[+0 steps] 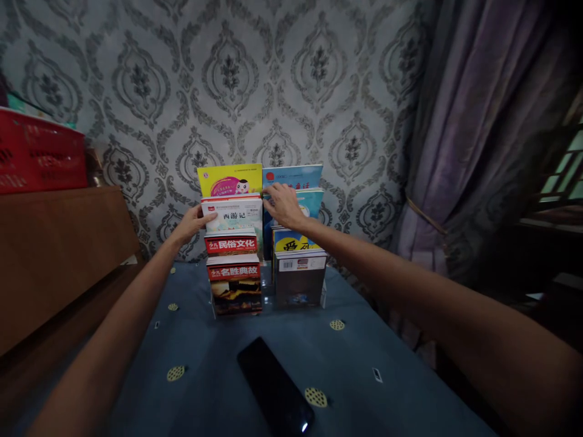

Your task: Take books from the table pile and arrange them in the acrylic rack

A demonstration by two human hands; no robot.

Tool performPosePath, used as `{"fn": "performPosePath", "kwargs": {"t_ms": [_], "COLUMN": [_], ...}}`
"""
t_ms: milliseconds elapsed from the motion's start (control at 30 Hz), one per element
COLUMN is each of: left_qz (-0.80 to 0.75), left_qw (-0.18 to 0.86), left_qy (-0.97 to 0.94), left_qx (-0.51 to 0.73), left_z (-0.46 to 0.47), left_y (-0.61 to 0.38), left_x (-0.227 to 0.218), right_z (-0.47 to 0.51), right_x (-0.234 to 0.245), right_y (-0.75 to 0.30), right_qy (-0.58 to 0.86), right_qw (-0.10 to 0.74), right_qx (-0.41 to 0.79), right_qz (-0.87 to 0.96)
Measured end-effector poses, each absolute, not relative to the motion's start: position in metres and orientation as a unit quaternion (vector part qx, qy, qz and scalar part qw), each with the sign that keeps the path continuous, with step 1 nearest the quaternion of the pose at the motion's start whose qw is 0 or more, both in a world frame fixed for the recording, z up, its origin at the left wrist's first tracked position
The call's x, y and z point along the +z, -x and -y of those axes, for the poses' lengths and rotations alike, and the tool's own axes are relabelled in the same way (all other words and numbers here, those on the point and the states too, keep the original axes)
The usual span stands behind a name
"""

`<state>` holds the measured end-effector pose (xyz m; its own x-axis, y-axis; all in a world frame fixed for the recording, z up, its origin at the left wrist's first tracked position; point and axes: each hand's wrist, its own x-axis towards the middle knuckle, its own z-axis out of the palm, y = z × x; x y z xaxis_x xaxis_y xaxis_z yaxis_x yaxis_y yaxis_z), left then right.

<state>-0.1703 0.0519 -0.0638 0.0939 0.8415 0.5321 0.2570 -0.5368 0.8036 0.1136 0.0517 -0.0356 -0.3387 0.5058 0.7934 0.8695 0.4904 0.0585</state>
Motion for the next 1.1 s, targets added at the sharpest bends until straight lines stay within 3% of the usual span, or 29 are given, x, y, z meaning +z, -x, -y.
{"fn": "performPosePath", "kwargs": {"t_ms": [600, 733, 833, 900, 967, 1100], "left_qz": [-0.464, -0.516, -0.512, -0.488, -0.453, -0.364], "left_qw": [0.199, 0.084, -0.070, -0.109, -0.046, 0.218], "left_qy": [-0.670, -0.640, -0.599, -0.604, -0.651, -0.707], "left_qx": [0.545, 0.563, 0.612, 0.621, 0.607, 0.566], "left_z": [-0.040, -0.025, 0.004, 0.028, 0.046, 0.051], "left_y": [0.175, 0.169, 0.153, 0.132, 0.103, 0.036], "left_x": [-0.089, -0.092, -0.094, -0.100, -0.112, -0.152], "right_z": [-0.061, -0.061, -0.059, -0.057, -0.054, -0.054], "right_x": [-0.041, -0.050, -0.069, -0.090, -0.116, -0.165], "right_y": [-0.217, -0.230, -0.242, -0.248, -0.252, -0.249], "right_qy": [0.463, 0.470, 0.467, 0.476, 0.491, 0.513], "right_qw": [0.354, 0.388, 0.452, 0.495, 0.526, 0.579], "right_qx": [-0.261, -0.227, -0.207, -0.176, -0.114, 0.040], "right_qz": [0.770, 0.760, 0.732, 0.706, 0.684, 0.632]}}
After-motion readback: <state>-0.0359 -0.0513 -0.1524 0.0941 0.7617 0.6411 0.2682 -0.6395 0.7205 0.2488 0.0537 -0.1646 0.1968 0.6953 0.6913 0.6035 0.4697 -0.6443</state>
